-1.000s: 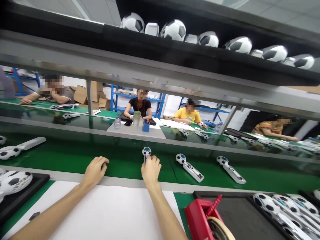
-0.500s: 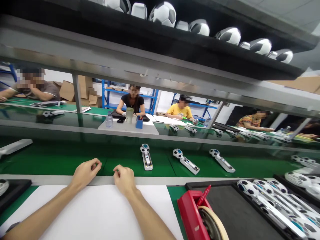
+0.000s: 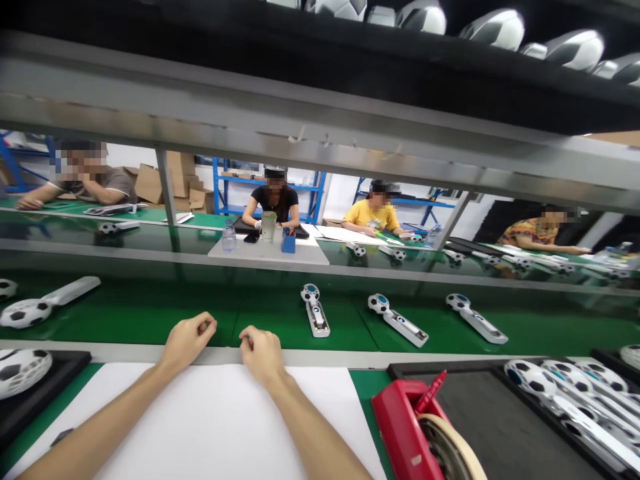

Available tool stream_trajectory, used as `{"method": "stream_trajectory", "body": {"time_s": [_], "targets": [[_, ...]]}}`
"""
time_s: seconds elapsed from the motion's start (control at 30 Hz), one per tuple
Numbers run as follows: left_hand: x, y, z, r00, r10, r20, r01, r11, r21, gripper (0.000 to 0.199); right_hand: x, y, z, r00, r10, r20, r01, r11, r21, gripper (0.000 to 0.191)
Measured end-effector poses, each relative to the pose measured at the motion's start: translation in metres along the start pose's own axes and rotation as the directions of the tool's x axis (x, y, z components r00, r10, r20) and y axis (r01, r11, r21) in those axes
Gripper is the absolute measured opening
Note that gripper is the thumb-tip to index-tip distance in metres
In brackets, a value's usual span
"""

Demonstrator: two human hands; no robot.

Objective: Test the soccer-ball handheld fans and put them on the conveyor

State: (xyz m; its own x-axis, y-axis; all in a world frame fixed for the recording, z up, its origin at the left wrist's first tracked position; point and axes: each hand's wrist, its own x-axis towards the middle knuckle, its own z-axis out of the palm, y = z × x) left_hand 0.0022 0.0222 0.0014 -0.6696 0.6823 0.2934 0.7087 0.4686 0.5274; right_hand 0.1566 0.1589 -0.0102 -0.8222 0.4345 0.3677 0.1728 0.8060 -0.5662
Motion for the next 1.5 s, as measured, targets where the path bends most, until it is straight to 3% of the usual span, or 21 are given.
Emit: {"method": "stream_trajectory", "body": {"time_s": [1.5], "targets": [[-0.0009,-0.0011,0.0042,1.0,0.006,-0.031,-0.007,0.999,-0.047,0.019,0.0012,-0.0026,-0.0017,1.0,0.02,0.005,-0.02,1.0,-0.015,0.016]]}}
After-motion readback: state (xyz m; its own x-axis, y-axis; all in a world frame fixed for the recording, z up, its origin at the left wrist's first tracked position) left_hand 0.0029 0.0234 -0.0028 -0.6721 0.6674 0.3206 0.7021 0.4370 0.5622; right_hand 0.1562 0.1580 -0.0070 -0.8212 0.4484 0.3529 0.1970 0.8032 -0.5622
